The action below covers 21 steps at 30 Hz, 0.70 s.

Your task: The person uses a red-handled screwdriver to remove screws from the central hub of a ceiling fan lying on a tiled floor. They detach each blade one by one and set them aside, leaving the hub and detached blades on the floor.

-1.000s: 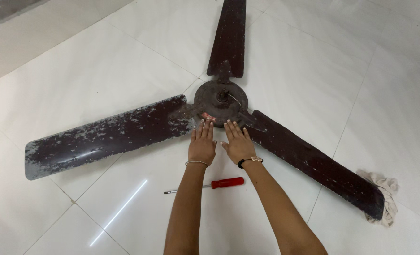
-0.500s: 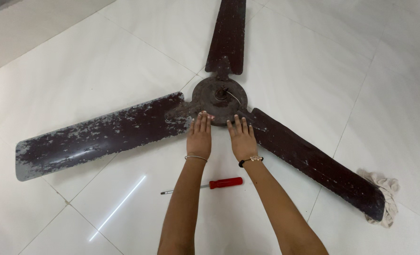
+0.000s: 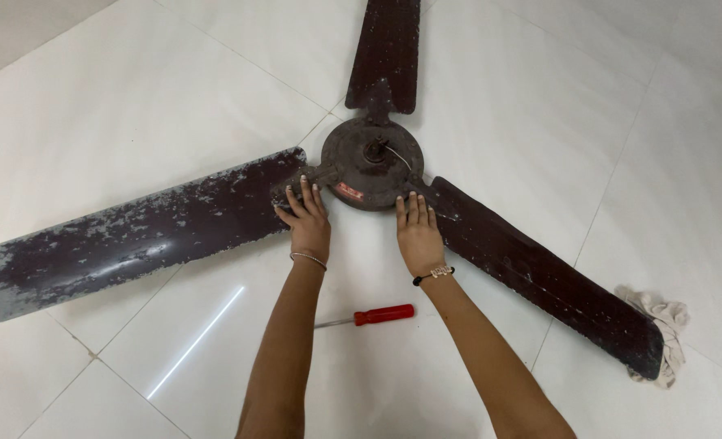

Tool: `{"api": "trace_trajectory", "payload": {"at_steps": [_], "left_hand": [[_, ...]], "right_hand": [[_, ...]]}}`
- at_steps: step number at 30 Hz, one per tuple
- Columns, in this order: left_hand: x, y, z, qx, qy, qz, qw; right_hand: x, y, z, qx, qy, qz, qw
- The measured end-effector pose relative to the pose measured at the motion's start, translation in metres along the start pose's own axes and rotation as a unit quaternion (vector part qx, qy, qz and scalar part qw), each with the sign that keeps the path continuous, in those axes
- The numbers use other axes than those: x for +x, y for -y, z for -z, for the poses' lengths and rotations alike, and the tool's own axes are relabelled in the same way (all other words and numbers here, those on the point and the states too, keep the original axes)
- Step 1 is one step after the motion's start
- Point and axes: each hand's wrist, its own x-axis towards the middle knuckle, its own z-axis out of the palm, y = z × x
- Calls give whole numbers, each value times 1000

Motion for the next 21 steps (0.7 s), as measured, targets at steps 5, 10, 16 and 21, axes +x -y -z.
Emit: {"api": "trace_trajectory", "payload": {"at_steps": [5, 10, 16, 21], "left_hand": [[5, 3, -6, 80, 41, -58, 994], [1, 6, -7, 138, 35, -86, 986], [0, 19, 4, 130, 40, -111, 985], [-9, 22, 3, 42, 13, -107, 993]], "right_hand": [[1, -4, 0, -20, 12, 19, 1000], [-1, 1, -7, -10, 34, 2, 999], [2, 1, 13, -38, 53, 15, 998], [-2, 5, 62, -30, 33, 50, 998]]}}
